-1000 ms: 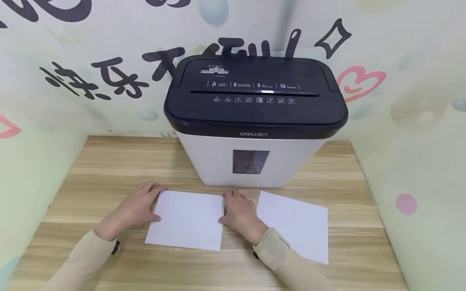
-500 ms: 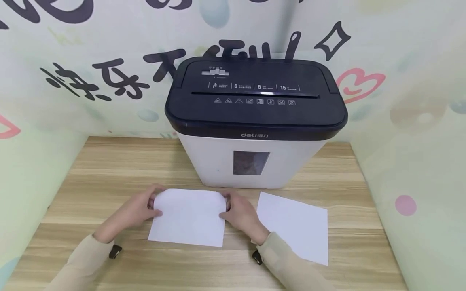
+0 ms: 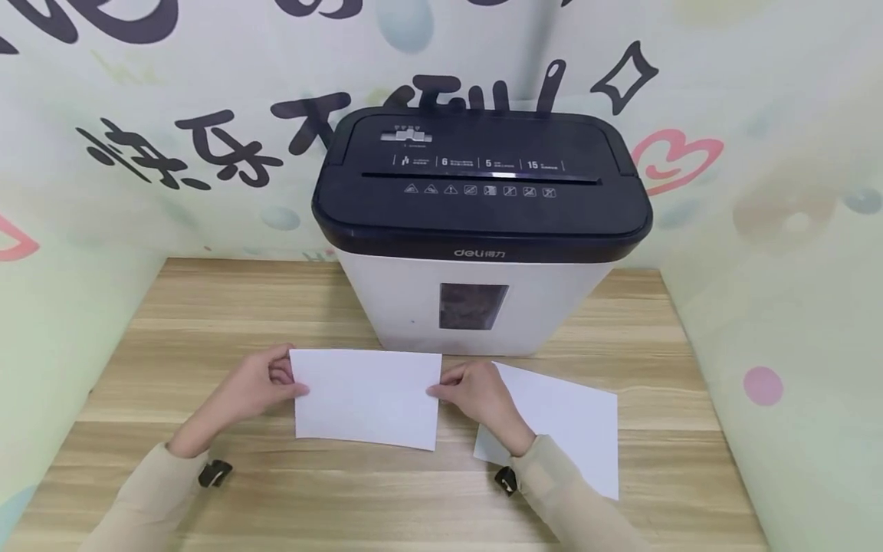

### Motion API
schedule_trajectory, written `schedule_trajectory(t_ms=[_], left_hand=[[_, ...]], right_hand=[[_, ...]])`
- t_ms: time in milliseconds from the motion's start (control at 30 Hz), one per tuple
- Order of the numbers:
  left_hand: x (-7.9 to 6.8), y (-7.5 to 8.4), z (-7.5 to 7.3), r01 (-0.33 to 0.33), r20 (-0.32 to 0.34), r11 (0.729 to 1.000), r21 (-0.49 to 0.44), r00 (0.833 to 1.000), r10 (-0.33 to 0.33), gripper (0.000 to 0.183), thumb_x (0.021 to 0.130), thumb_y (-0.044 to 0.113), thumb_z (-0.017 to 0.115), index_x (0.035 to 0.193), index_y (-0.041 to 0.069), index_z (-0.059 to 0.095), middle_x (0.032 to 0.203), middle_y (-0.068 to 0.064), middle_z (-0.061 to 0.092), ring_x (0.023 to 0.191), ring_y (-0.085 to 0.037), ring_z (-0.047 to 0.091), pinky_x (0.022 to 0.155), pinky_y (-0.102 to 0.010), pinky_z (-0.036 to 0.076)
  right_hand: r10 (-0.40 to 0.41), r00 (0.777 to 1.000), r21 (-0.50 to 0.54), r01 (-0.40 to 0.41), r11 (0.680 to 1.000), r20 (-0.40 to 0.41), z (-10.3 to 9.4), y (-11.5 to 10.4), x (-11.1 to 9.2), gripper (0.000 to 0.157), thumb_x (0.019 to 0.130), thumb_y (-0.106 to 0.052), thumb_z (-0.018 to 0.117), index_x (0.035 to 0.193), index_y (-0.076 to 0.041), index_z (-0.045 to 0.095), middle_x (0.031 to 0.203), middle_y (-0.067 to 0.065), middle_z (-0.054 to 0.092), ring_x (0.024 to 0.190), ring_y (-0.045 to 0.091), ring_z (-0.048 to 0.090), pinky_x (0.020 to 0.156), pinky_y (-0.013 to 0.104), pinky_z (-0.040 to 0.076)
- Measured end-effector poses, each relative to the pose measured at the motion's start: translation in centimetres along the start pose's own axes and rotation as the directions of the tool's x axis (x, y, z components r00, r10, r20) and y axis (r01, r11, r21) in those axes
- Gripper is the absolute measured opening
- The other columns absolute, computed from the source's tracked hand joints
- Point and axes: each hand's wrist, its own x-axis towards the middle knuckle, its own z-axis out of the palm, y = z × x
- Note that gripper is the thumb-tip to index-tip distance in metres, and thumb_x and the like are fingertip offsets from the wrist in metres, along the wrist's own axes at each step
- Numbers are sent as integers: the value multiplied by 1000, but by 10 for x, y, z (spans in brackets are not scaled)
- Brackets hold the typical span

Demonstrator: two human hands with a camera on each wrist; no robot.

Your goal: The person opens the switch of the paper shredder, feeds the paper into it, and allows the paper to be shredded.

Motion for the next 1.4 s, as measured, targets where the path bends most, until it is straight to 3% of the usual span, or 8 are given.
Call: schedule_trajectory(t_ms=[100, 333, 567, 733, 833, 1033, 1400], left_hand=[[-2, 5, -1, -5, 15, 1000, -28, 1000, 6, 29, 80, 5, 83, 81, 6, 54, 73, 0, 62, 65, -13, 60, 54, -25, 52], [-5, 23, -7, -63, 28, 992, -113, 997, 66, 23, 83, 2, 79, 80, 5, 56, 76, -3, 64, 71, -13, 65, 62, -26, 56], [-4, 52, -13, -206, -12, 967, -151, 978, 207, 14, 83, -1, 78, 83, 4, 64, 77, -1, 67, 73, -11, 66, 66, -27, 58], [-5, 70, -19, -254, -33, 960, -122, 967, 251, 10, 84, 2, 77, 85, 7, 68, 79, 2, 69, 74, -14, 67, 70, -28, 58], [-5, 81, -23, -308, -77, 946, -105, 951, 301, 12, 82, 0, 78, 84, 8, 69, 78, 0, 70, 71, -18, 68, 68, -27, 59], [-7, 108, -34, -388, -190, 919, -71, 910, 369, 22, 75, -5, 83, 74, 10, 67, 71, 2, 69, 65, -9, 67, 63, -22, 57], [-5, 152, -50, -488, -281, 872, 49, 831, 481, 26, 68, -9, 86, 77, 10, 70, 70, 6, 70, 63, -4, 67, 60, -17, 54]], right_hand=[[-17, 1000, -20, 17, 1000, 4, -6, -1, -2, 13, 79, -33, 84, 79, -20, 81, 80, -10, 73, 73, 5, 60, 65, 25, 49], [-48, 999, -25, 47, 999, -5, -35, -11, -12, 16, 82, -35, 82, 82, -19, 81, 83, -8, 74, 64, 7, 54, 56, 24, 45], [-121, 992, -38, 120, 992, -20, -68, -22, -22, 12, 83, -32, 81, 77, -22, 79, 70, -9, 67, 62, 9, 51, 54, 23, 42], [-193, 981, -14, 193, 981, -33, -89, -31, -29, 13, 84, -24, 81, 73, -21, 78, 64, -10, 59, 60, 8, 48, 51, 23, 39], [-244, 968, 6, 245, 969, -60, -102, -40, -36, 10, 84, -19, 82, 73, -18, 79, 65, -10, 60, 59, 7, 48, 51, 22, 39], [-382, 916, -25, 382, 924, -120, -126, -52, -47, 12, 82, -9, 82, 73, -17, 78, 64, -12, 58, 57, 7, 48, 49, 20, 39], [-471, 864, -41, 472, 881, -178, -162, -74, -61, 18, 78, -3, 83, 73, -20, 79, 64, -13, 64, 61, 7, 55, 54, 18, 43]])
